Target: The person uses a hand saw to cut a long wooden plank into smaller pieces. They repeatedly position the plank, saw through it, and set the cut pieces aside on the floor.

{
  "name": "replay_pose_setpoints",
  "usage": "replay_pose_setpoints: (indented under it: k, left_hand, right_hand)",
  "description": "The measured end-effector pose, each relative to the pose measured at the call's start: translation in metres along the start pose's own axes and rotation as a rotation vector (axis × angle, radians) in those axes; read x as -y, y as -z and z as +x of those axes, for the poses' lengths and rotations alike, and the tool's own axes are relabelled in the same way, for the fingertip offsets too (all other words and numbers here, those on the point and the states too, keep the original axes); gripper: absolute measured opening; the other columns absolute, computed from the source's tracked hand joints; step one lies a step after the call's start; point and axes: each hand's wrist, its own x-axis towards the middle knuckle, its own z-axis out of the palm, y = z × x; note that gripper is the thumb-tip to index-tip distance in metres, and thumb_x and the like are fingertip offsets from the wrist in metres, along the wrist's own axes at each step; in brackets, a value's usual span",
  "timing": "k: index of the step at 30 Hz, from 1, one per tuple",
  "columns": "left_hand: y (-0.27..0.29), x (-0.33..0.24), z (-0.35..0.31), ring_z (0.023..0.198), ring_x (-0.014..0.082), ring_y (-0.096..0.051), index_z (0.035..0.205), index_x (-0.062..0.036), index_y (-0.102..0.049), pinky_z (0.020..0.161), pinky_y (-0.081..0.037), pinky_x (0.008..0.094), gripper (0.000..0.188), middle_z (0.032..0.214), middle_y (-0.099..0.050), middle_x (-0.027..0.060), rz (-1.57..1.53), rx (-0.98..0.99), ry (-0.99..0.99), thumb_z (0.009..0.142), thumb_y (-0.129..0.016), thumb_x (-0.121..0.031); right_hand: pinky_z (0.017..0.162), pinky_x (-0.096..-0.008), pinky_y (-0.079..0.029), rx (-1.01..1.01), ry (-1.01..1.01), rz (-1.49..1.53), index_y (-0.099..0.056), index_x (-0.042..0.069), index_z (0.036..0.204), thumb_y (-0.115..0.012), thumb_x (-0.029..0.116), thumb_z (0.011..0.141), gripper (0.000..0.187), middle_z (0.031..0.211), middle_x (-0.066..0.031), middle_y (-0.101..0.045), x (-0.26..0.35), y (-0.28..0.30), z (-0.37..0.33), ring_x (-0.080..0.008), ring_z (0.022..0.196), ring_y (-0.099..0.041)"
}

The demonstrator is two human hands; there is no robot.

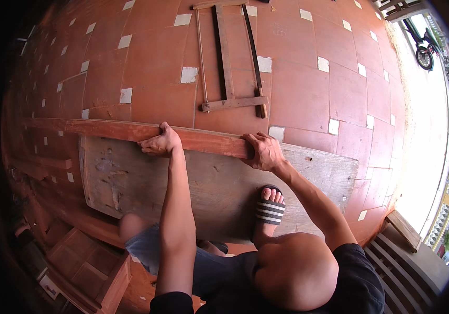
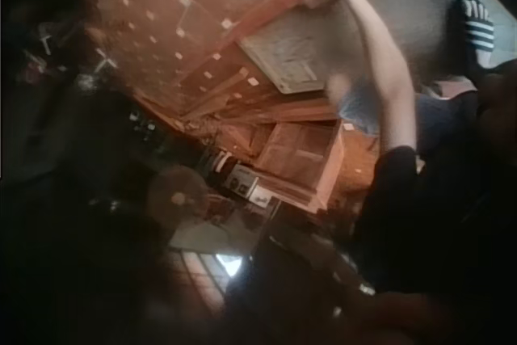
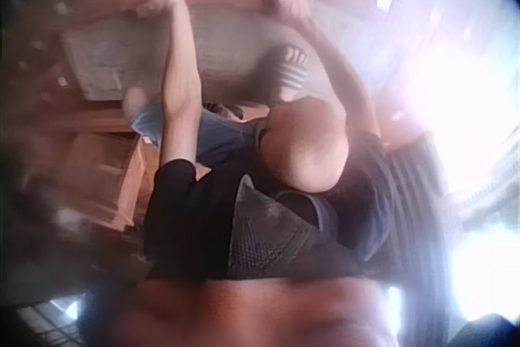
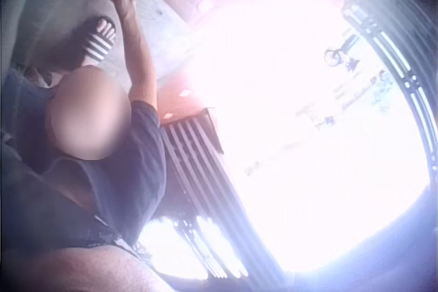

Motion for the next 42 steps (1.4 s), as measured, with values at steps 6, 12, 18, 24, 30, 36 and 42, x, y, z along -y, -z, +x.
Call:
replay_pose_setpoints:
  k: [6,12,18,24,30,36,42]
  left_hand:
    - [-0.002,0.007,-0.001,0.125,0.0448,-0.050,0.150,0.0222,-0.024,0.110,-0.042,0.0517,0.105,0.133,-0.047,0.0352,-0.096,-0.014,-0.060,0.080,-0.077,-0.037]
    - [0.000,0.008,-0.003,0.128,0.0447,-0.050,0.155,0.0183,-0.020,0.109,-0.045,0.0520,0.106,0.136,-0.046,0.0333,-0.111,0.008,0.010,0.084,-0.079,-0.033]
    - [0.002,-0.007,-0.007,0.128,0.0453,-0.050,0.153,0.0169,-0.023,0.106,-0.048,0.0537,0.103,0.134,-0.047,0.0318,-0.104,0.010,-0.003,0.083,-0.082,-0.031]
    - [-0.005,0.010,-0.001,0.124,0.0458,-0.052,0.152,0.0177,-0.025,0.105,-0.049,0.0531,0.102,0.131,-0.049,0.0320,-0.097,-0.015,-0.028,0.083,-0.082,-0.032]
    - [-0.003,0.005,-0.004,0.121,0.0450,-0.054,0.147,0.0207,-0.030,0.100,-0.049,0.0530,0.103,0.129,-0.050,0.0322,-0.033,-0.043,-0.054,0.083,-0.079,-0.044]
    - [0.002,-0.001,0.000,0.126,0.0434,-0.052,0.152,0.0202,-0.026,0.105,-0.048,0.0502,0.121,0.135,-0.050,0.0309,0.003,-0.031,0.021,0.077,-0.079,-0.058]
    - [0.010,-0.006,0.000,0.124,0.0428,-0.054,0.154,0.0162,-0.022,0.107,-0.046,0.0527,0.119,0.135,-0.050,0.0299,-0.065,0.005,0.061,0.073,-0.082,-0.048]
  right_hand:
    - [0.093,-0.0457,-0.056,0.107,-0.115,0.173,-0.070,0.000,0.119,-0.083,0.038,0.085,0.053,0.114,-0.0173,-0.072,-0.029,0.038,0.069,-0.0372,0.112,-0.066]
    - [0.100,-0.0493,-0.050,0.182,-0.098,-0.354,-0.060,0.005,0.134,-0.070,0.010,0.084,0.051,0.129,-0.0150,-0.064,-0.111,-0.018,0.151,-0.0348,0.121,-0.061]
    - [0.101,-0.0520,-0.047,-0.035,0.178,-0.630,-0.058,0.007,0.141,-0.064,0.008,0.081,0.060,0.131,-0.0198,-0.061,-0.190,-0.082,0.132,-0.0344,0.121,-0.061]
    - [0.093,-0.0512,-0.047,0.018,0.062,-0.529,-0.064,0.009,0.126,-0.068,0.011,0.076,0.050,0.114,-0.0179,-0.065,-0.161,-0.059,0.145,-0.0335,0.108,-0.064]
    - [0.094,-0.0497,-0.044,0.087,-0.004,-0.437,-0.066,0.010,0.111,-0.066,0.017,0.083,0.029,0.106,-0.0166,-0.068,-0.124,0.028,0.126,-0.0333,0.108,-0.064]
    - [0.081,-0.0518,-0.053,-0.095,0.179,-0.282,-0.059,0.003,0.098,-0.067,0.010,0.083,0.018,0.093,-0.0177,-0.065,-0.061,0.130,0.056,-0.0424,0.090,-0.065]
    - [0.052,-0.0376,-0.050,-0.165,-0.197,0.116,-0.060,0.000,0.089,-0.068,0.020,0.093,0.022,0.065,-0.0118,-0.060,0.014,0.240,-0.045,-0.0196,0.053,-0.061]
